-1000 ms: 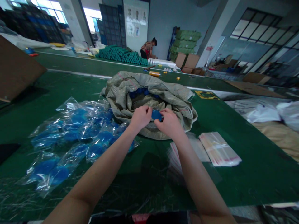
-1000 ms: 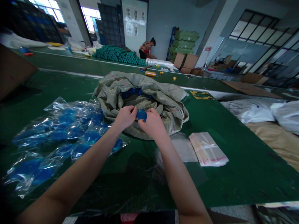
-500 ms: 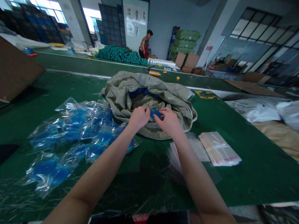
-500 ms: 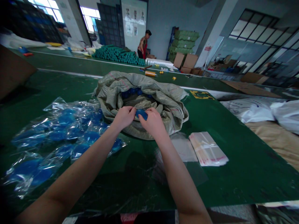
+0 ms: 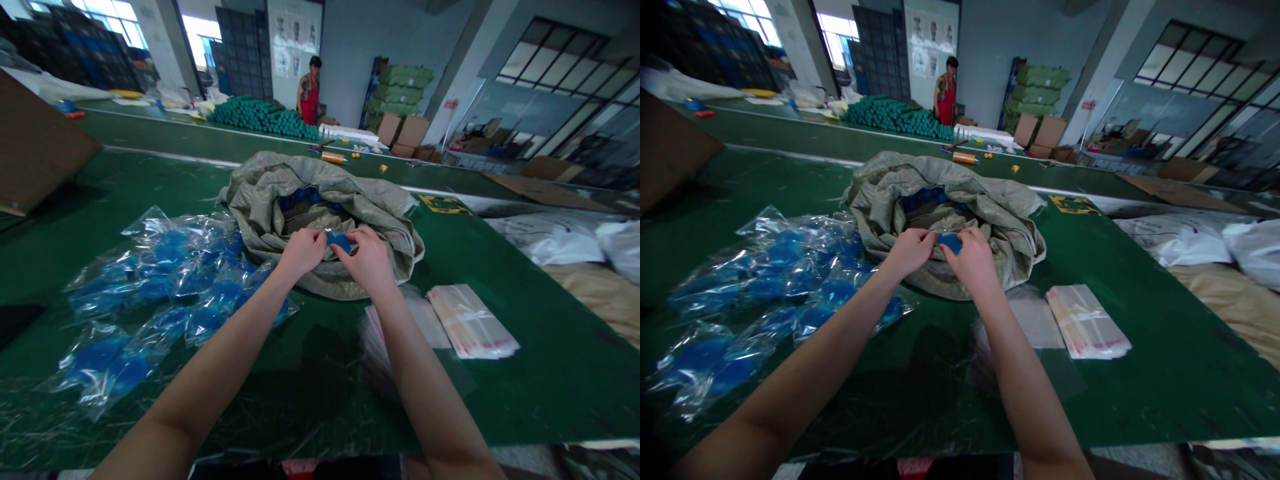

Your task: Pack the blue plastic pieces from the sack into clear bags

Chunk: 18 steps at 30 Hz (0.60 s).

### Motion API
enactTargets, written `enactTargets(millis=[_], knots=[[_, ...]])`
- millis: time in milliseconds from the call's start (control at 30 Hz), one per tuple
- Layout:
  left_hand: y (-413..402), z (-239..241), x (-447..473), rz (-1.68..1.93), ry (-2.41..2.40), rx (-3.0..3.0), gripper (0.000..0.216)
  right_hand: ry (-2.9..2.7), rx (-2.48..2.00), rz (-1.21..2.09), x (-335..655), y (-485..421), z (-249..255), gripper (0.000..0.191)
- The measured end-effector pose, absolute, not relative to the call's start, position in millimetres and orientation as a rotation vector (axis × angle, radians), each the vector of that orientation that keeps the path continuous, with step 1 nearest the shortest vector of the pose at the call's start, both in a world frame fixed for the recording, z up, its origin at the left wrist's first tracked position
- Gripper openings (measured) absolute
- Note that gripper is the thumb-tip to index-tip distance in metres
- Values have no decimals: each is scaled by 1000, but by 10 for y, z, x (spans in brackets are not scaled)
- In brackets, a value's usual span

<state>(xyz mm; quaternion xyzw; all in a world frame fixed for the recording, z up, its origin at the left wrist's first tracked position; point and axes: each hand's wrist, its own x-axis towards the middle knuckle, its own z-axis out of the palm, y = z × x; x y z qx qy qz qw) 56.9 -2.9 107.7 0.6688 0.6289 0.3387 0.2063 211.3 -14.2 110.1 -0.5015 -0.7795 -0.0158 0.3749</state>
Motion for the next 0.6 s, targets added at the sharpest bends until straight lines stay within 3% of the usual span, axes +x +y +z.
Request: enactTargets(millis=[367,600], knots=[[-56,1054,565,839,1724,2281,41,-2048,-1389,-108,2098,-162,1095,20],[-83,1012,658,896,1822,2248,44,-2078,-1314,-133,2145,-127,1090,20]])
